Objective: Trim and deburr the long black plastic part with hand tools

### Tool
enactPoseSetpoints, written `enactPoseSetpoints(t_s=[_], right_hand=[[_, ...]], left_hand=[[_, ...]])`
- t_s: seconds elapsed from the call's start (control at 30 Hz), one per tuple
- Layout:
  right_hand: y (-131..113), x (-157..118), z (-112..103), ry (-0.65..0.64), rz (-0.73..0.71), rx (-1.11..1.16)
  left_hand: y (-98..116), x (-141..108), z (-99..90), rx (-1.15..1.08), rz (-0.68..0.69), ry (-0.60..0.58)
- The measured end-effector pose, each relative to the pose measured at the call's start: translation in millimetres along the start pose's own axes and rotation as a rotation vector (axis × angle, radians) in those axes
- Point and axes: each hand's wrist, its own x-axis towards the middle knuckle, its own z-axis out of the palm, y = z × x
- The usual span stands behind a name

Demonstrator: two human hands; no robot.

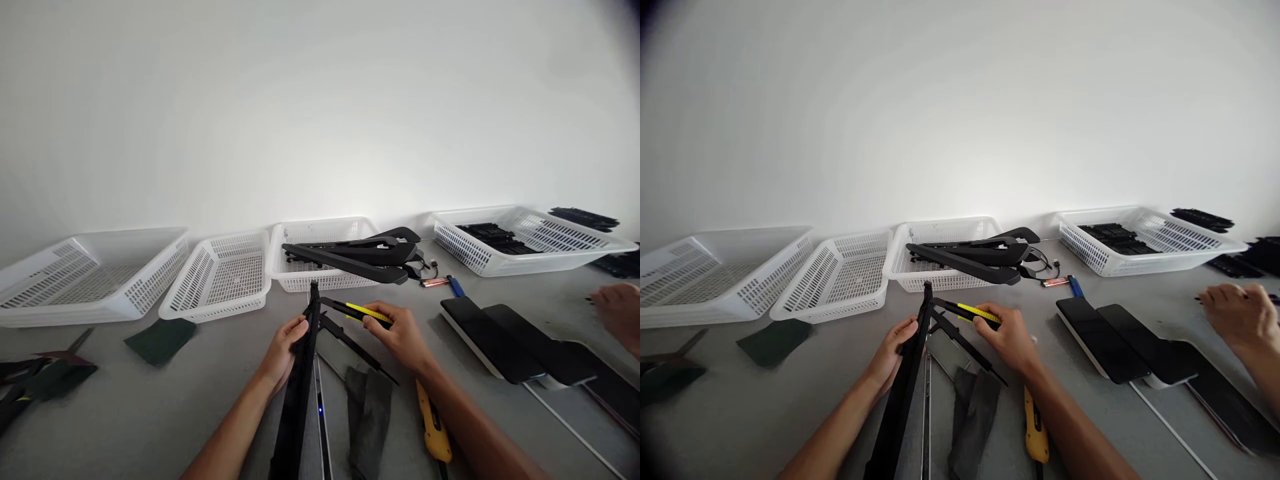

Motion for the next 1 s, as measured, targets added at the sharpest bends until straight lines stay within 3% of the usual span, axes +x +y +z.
enactPoseSetpoints(t_s=[0.6, 1.0], right_hand=[[-0.1, 0.0, -0.1, -0.030, 0.012, 0.007], [-1.2, -0.7, 2.6, 0.020, 0.032, 0.012]], left_hand=[[-2.6, 2.1, -2.9, 0.005, -0.005, -0.009], [1.4, 0.3, 0.8, 0.002, 0.003, -0.002]])
